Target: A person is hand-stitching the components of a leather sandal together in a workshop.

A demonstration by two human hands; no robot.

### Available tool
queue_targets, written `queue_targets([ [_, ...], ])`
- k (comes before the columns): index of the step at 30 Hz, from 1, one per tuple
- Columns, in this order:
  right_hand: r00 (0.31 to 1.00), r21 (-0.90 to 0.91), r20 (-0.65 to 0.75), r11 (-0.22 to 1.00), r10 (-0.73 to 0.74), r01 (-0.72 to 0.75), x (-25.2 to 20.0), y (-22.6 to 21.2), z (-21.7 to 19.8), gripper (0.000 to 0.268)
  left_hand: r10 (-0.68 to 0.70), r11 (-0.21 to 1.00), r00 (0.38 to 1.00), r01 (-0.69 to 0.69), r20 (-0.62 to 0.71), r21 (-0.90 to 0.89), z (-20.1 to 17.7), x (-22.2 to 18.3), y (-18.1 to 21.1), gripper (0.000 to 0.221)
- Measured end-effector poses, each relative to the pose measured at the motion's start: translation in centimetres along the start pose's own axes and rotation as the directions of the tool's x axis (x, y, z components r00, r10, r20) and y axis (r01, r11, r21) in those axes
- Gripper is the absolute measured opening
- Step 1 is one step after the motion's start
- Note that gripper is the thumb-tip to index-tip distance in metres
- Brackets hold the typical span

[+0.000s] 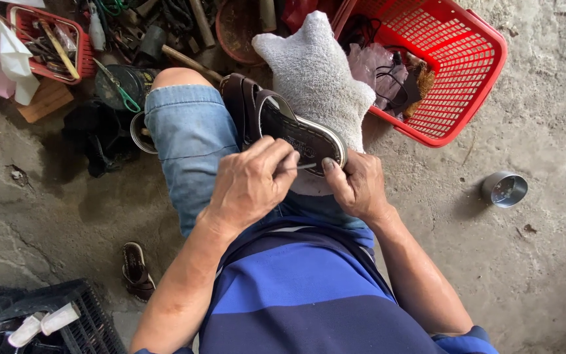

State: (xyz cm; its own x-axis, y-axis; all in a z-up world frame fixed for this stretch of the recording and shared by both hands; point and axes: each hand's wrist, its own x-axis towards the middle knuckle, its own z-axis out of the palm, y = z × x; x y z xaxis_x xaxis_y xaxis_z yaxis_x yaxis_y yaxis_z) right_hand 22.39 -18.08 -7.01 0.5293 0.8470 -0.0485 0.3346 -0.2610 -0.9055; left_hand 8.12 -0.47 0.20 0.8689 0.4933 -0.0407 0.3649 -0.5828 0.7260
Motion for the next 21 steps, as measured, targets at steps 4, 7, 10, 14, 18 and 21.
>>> queue_targets([
  [4, 1.000, 0.018, -0.009, 1.000, -0.003, 0.003, -0.1, 0.2, 0.1, 0.039, 0.015, 0.992, 0.999, -0.008, -0.049, 0.125, 0.0, 0.5, 0.0, 0.020],
  [7, 1.000, 0.025, -0.015, 1.000, 0.004, -0.004, -0.1, 0.1, 0.1, 0.039, -0.032, 0.993, 0.999, 0.034, -0.023, 0.116, 0.1, 1.0, -0.2, 0.017],
  [10, 1.000, 0.019, -0.018, 1.000, -0.004, 0.004, -0.1, 0.1, 0.1, 0.039, -0.070, 0.995, 0.998, 0.070, -0.006, 0.075, 0.3, 1.3, -0.4, 0.018],
  [14, 1.000, 0.011, -0.022, 1.000, 0.004, -0.004, -0.3, 0.4, 0.1, 0.038, -0.130, 0.991, 0.990, 0.131, 0.062, -0.011, 0.4, 1.4, -0.5, 0.017],
  [18, 1.000, 0.019, -0.016, 1.000, -0.004, 0.004, -0.1, 0.2, 0.1, 0.038, -0.175, 0.970, 0.981, 0.187, 0.087, -0.152, 0.3, 1.8, -0.1, 0.018],
  [21, 1.000, 0.016, -0.014, 1.000, -0.013, 0.013, -0.1, 0.1, 0.2, 0.038, -0.212, 0.932, 0.974, 0.225, 0.078, -0.283, 1.0, 2.0, -0.3, 0.025],
])
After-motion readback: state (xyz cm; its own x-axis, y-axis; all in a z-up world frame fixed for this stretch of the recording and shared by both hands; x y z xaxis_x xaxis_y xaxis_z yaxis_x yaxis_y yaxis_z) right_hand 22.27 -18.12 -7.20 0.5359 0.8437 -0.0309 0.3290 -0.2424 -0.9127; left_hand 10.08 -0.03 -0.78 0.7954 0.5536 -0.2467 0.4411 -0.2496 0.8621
